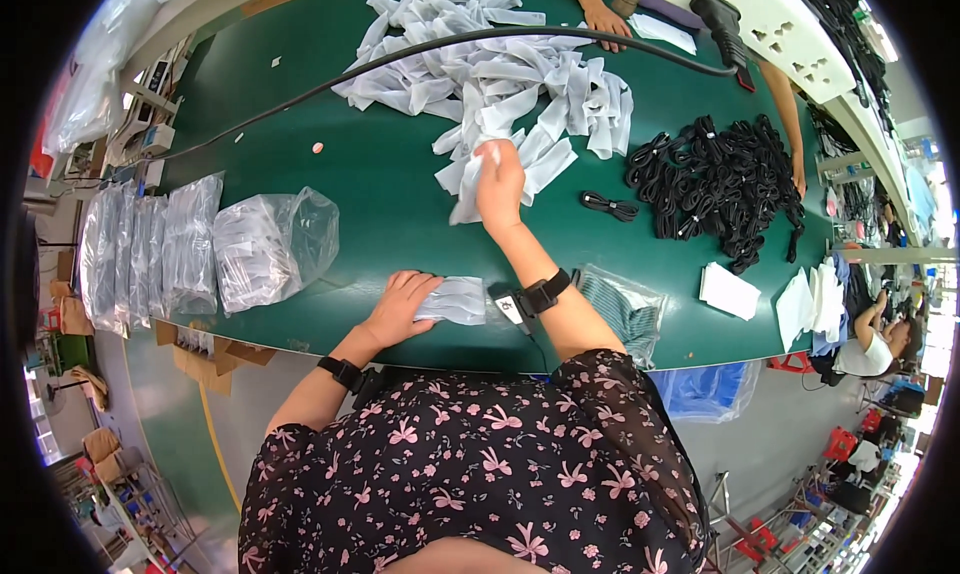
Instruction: The person folds white fabric strips and slides each into a small plastic sleeve before placing several filled sleeves into a larger plastic bag. Once the larger bag is full, the person presses the air out and stacks it on the table.
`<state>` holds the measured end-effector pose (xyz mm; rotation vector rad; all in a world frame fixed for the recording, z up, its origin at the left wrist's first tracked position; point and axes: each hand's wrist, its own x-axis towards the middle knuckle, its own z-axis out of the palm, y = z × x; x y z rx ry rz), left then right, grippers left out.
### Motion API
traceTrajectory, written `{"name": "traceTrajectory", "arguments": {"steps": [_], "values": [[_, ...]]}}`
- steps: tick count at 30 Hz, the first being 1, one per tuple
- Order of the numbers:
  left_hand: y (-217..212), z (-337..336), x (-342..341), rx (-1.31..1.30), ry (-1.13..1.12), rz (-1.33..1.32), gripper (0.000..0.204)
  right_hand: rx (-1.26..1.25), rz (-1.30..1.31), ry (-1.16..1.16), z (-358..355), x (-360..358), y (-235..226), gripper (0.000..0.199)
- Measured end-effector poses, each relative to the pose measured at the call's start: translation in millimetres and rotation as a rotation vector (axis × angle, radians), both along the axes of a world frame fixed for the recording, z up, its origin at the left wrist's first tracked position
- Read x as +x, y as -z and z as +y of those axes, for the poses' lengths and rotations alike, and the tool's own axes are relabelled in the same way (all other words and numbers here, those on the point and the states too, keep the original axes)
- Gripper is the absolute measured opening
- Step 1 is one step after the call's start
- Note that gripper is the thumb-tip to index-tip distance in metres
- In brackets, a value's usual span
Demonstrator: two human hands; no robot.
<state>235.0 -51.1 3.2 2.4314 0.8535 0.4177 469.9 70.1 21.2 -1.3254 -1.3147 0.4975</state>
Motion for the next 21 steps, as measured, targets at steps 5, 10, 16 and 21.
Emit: {"name": "traceTrajectory", "arguments": {"steps": [5, 10, 16, 21], "values": [[4.6, -7.2, -3.9, -0.033, 0.097, -0.07, 0.075, -0.215, 0.702, 0.104, -26.3, -32.6, 51.4, 0.016], [10.4, -12.5, -23.5, -0.07, 0.097, -0.09, 0.072, -0.037, -0.318, 0.167, -96.3, -32.6, 74.2, 0.02], [19.1, -12.1, -31.8, -0.055, 0.068, -0.12, 0.067, -0.231, -0.512, -0.153, -132.9, -41.8, -2.1, 0.027], [3.2, -7.3, -24.8, 0.138, 0.03, -0.149, 0.065, -0.381, -0.47, -0.205, -136.8, -32.1, 39.0, 0.024]]}}
